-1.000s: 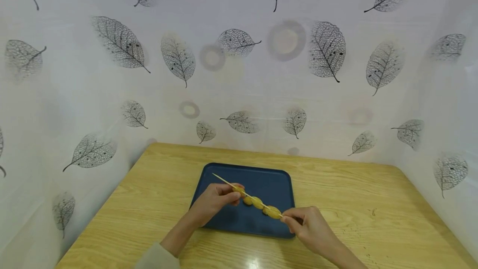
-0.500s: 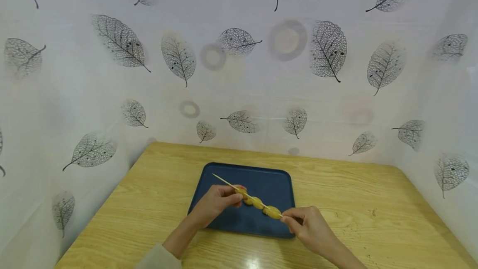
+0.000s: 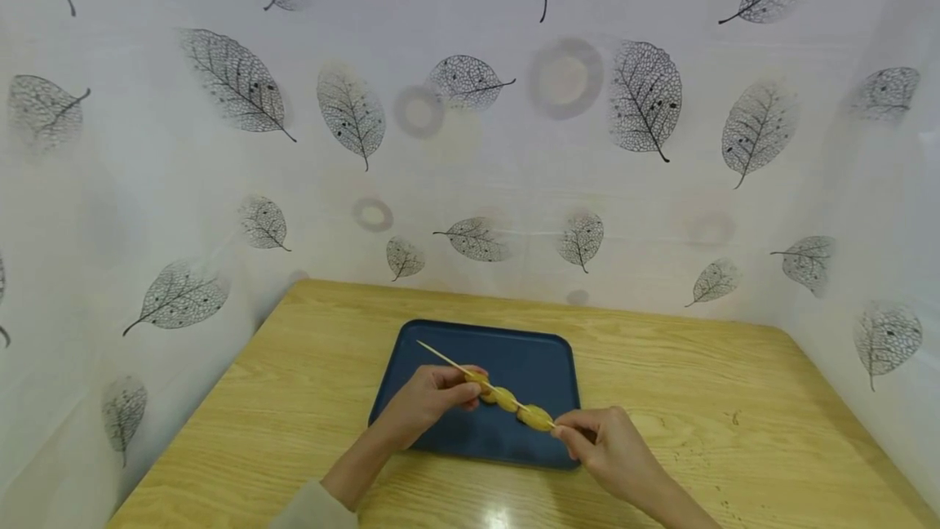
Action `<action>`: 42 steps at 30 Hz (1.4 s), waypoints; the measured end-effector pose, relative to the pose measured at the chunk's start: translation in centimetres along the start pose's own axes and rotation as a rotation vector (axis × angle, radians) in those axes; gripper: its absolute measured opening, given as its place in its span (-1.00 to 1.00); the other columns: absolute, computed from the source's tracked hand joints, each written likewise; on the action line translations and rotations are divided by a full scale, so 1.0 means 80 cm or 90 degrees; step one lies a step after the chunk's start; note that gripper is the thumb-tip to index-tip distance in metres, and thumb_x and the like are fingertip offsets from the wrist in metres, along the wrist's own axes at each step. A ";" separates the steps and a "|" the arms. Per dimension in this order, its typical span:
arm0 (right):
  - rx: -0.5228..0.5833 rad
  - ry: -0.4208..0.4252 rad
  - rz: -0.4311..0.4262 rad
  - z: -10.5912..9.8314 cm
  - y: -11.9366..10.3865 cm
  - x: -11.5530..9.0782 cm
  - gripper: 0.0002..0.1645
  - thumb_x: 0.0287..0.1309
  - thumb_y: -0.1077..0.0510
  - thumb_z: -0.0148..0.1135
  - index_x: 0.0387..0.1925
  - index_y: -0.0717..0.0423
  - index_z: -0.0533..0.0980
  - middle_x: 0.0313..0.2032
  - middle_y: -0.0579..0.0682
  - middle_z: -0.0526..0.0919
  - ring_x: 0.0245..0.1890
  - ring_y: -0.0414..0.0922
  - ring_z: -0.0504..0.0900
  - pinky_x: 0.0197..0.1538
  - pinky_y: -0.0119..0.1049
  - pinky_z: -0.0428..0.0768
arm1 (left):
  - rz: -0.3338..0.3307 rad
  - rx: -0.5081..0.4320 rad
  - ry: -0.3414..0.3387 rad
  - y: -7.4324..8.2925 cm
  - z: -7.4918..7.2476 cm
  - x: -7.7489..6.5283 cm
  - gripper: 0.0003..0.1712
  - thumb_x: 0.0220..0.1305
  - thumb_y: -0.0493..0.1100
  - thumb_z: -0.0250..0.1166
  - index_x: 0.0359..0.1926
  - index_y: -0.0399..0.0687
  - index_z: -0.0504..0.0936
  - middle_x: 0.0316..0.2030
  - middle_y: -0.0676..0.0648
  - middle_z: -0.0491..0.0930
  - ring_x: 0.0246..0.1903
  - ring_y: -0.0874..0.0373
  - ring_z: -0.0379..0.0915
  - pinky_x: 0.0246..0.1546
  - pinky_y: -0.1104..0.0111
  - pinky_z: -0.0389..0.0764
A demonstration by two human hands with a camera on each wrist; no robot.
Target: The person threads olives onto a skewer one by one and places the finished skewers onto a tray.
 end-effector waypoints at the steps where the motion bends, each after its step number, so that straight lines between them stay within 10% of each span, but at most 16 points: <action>1: 0.001 -0.001 0.000 0.000 0.000 0.000 -0.81 0.42 0.21 0.28 -0.27 0.19 0.74 -0.63 -0.05 0.59 -0.72 -0.41 0.27 -0.66 -0.44 0.38 | -0.001 0.001 0.000 0.000 0.000 0.000 -0.56 0.49 -0.18 0.30 0.17 -0.51 0.62 0.18 -0.33 0.61 -0.01 -0.17 0.64 -0.05 0.37 0.69; 16: -0.009 0.045 -0.043 -0.005 0.006 -0.007 -0.82 0.43 0.22 0.28 -0.24 0.19 0.75 -0.60 -0.09 0.62 -0.72 -0.45 0.25 -0.73 -0.44 0.34 | -0.010 -0.028 -0.015 -0.003 0.005 0.006 -0.51 0.50 -0.21 0.28 0.30 -0.45 0.53 -0.05 -0.38 0.69 -0.16 0.17 0.64 -0.09 0.39 0.68; 30: -0.024 0.069 -0.058 -0.021 0.017 -0.021 -0.84 0.41 0.28 0.27 -0.29 0.13 0.73 -0.57 -0.16 0.60 -0.66 -0.40 0.35 -0.67 -0.41 0.44 | -0.021 0.031 -0.010 -0.009 -0.006 0.002 -0.46 0.50 -0.09 0.30 0.36 -0.30 0.53 0.18 -0.16 0.65 0.14 -0.21 0.56 -0.02 0.27 0.66; 42: -0.042 0.085 0.003 -0.040 0.037 -0.037 -0.86 0.40 0.32 0.27 -0.18 0.24 0.73 -0.57 -0.19 0.57 -0.71 -0.38 0.24 -0.73 -0.42 0.33 | -0.017 0.122 0.035 -0.013 -0.025 0.003 -0.47 0.50 -0.09 0.30 0.32 -0.33 0.56 0.19 -0.27 0.63 0.09 -0.01 0.62 -0.02 0.17 0.66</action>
Point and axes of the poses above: each hand's wrist, its own x-axis towards the middle knuckle, its own z-axis out of the palm, y = z × x, the point moved 5 cm from there along x, towards the middle knuckle
